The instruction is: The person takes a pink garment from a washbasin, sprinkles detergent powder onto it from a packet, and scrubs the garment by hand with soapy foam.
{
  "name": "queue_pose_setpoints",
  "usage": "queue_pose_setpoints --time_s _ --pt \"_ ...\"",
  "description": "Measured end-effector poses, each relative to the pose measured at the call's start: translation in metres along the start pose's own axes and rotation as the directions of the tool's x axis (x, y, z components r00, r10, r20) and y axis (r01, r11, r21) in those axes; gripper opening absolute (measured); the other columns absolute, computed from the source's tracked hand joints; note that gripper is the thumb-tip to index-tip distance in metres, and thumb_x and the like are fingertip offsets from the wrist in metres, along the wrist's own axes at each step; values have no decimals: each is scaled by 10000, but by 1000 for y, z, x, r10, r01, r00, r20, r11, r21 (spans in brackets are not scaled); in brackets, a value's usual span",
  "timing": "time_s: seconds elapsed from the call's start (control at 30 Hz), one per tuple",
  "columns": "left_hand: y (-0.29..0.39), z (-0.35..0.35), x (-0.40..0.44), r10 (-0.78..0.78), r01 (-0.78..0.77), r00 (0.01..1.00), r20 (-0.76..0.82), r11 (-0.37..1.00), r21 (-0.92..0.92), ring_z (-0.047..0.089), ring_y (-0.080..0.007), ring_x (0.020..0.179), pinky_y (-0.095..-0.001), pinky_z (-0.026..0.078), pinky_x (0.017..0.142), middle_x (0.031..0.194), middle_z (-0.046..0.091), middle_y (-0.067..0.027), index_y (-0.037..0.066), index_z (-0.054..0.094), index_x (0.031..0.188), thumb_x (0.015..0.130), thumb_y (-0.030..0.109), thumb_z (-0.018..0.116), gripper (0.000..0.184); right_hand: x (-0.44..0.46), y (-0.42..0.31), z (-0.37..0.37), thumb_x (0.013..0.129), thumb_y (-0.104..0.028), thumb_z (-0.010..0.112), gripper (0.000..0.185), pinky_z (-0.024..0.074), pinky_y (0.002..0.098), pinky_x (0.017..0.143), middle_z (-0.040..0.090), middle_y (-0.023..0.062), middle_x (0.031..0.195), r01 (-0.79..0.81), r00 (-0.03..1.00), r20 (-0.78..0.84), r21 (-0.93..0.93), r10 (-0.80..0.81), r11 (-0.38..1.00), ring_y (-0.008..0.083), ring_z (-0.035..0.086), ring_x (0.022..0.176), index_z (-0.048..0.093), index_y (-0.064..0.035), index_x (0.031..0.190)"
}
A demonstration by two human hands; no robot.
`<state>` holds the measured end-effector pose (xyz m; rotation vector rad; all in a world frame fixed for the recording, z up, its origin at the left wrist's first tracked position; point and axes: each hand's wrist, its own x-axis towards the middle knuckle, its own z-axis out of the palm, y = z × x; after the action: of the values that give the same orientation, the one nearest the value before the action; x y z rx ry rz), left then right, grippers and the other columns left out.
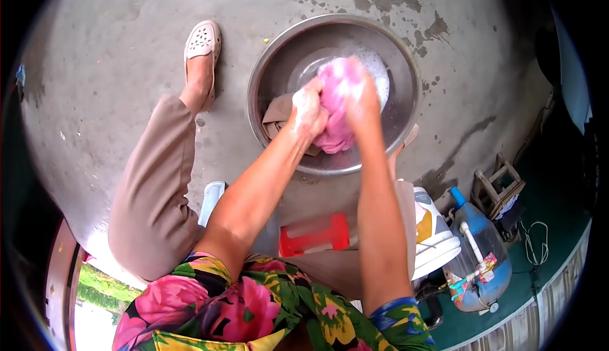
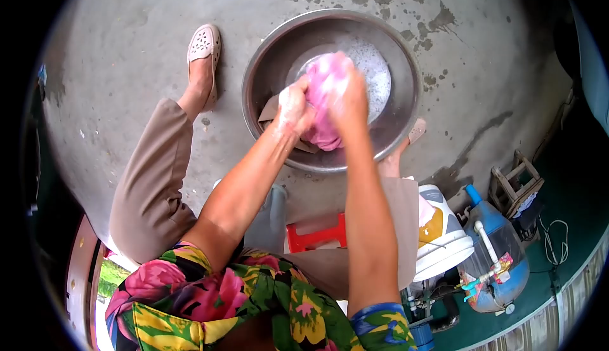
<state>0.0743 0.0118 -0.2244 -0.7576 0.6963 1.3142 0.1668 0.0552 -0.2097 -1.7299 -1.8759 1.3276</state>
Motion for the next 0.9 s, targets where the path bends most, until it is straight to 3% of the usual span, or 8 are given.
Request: queue_pose_setpoints --time_s 0.1,0.13,0.17,0.27,0.37,0.5,0.6,0.9 --pt "19 -24 4 175 -200 963 206 974 104 573 -192 821 -317 491 723 899 578 -91 35 539 999 828 149 485 212 -59 -57 23 708 -76 576 412 376 320 874 530 164 1051 61 994 -80 -178 -76 982 241 501 1020 472 -9 1102" --pt "19 -20 4 -62 192 860 506 959 -209 571 -189 793 -314 488 706 898 576 -88 26 535 1002 827 128 497 206 -53 -43 30 704 -127 588 370 404 346 813 544 173 962 18 985 -167 -86 -32 996 289 526 937 486 -23 1043" --pt "2 -19 -7 40 -48 998 52 983 179 567 -179 783 -319 484 696 910 572 -88 14 530 1021 823 90 480 217 -42 -26 35 699 -177 600 334 432 372 752 559 183 873 -26 968 -248 6 26 1000 336 550 854 500 -37 985" --pt "-18 -8 -2 163 -192 981 102 869 457 555 -168 801 -314 483 710 924 563 -89 -4 515 1057 786 -28 442 282 2 26 0 705 -143 604 273 457 350 661 588 125 794 -193 918 -327 126 224 973 250 573 706 498 -11 919" --pt "6 20 -10 211 -266 955 207 919 291 543 -181 875 -333 453 811 975 537 -90 -12 447 1134 820 -22 405 317 15 68 -37 750 -79 516 329 439 332 829 565 132 1015 -365 830 111 849 547 381 251 555 907 505 37 1058" --pt "12 -2 5 390 -344 913 -122 894 288 482 -173 896 -308 447 768 1035 479 -116 7 357 1205 825 118 520 428 -19 25 -60 750 -106 494 427 309 406 979 466 159 1187 -427 823 331 897 461 118 288 437 1111 438 34 1150" --pt "-2 -22 10 0 14 994 -107 992 124 497 -225 937 -380 428 829 1073 491 -124 19 409 1148 857 251 503 384 -34 -8 -45 759 -148 506 489 300 426 978 453 155 1207 -382 849 400 916 347 -122 291 430 1119 392 28 1201" --pt "19 5 1 -53 69 989 138 991 -112 444 -267 1101 -431 306 978 1166 491 -123 33 467 1135 855 314 483 398 -26 -2 -46 822 -45 465 253 378 336 902 538 126 1046 -353 848 50 796 528 492 218 508 992 494 38 1059"
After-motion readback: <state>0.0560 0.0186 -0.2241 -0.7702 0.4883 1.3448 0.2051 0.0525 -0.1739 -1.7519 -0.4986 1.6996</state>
